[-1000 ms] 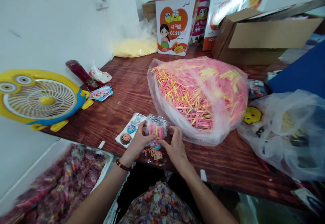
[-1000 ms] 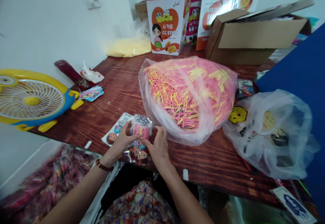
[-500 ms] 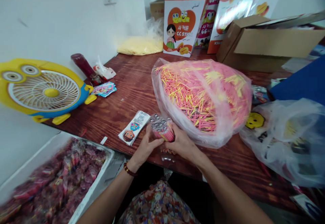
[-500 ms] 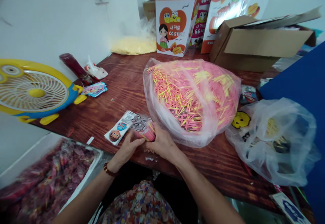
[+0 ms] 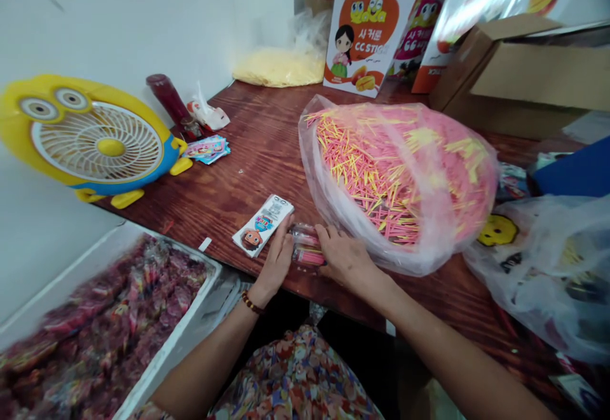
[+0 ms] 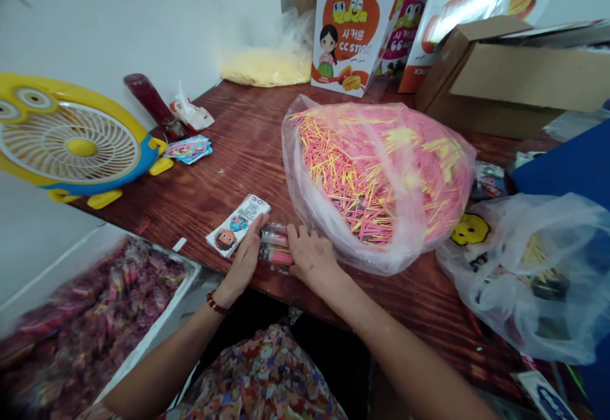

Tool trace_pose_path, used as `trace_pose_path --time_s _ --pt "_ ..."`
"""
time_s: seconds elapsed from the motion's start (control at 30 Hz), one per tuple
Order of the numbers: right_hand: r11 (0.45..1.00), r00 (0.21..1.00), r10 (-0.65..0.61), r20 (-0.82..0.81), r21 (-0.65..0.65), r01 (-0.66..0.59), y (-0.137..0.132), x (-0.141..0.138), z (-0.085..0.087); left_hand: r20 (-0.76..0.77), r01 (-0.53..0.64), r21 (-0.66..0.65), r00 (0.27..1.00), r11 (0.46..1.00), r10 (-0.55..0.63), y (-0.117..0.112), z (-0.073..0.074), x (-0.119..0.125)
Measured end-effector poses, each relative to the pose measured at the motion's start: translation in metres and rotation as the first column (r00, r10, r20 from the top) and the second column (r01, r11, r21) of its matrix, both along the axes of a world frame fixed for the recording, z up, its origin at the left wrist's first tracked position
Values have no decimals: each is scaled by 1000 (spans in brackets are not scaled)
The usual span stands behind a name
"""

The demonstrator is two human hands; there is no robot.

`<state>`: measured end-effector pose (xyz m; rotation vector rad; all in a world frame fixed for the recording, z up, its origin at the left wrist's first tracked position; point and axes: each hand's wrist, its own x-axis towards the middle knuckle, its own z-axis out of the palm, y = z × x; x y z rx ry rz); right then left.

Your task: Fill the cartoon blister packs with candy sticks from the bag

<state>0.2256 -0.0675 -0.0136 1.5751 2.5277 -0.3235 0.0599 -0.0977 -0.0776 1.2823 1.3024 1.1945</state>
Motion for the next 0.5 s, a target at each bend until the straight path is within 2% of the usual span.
trace_pose_path --time_s 0.13,0.2,0.27,0.33,0.4,0.5 --pt "1000 1000 -7 -26 22 8 -1 7 -4 35 64 2 997 998 -64 0 1 5" --pt "1000 999 -3 -32 23 3 -3 7 -4 84 45 12 995 999 -46 -1 0 6" --pt "1000 1000 5 -20 23 -4 -4 7 -4 67 28 15 997 999 -29 0 0 7" --pt "1000 1000 12 -10 27 -11 -4 6 -4 34 50 5 998 999 -50 2 0 8" --pt "1000 999 20 -40 15 -19 0 9 -5 72 59 -7 996 998 -58 5 1 7" --pt "997 975 -38 -217 -77 22 8 19 -6 199 -67 -34 977 997 73 5 7 -3"
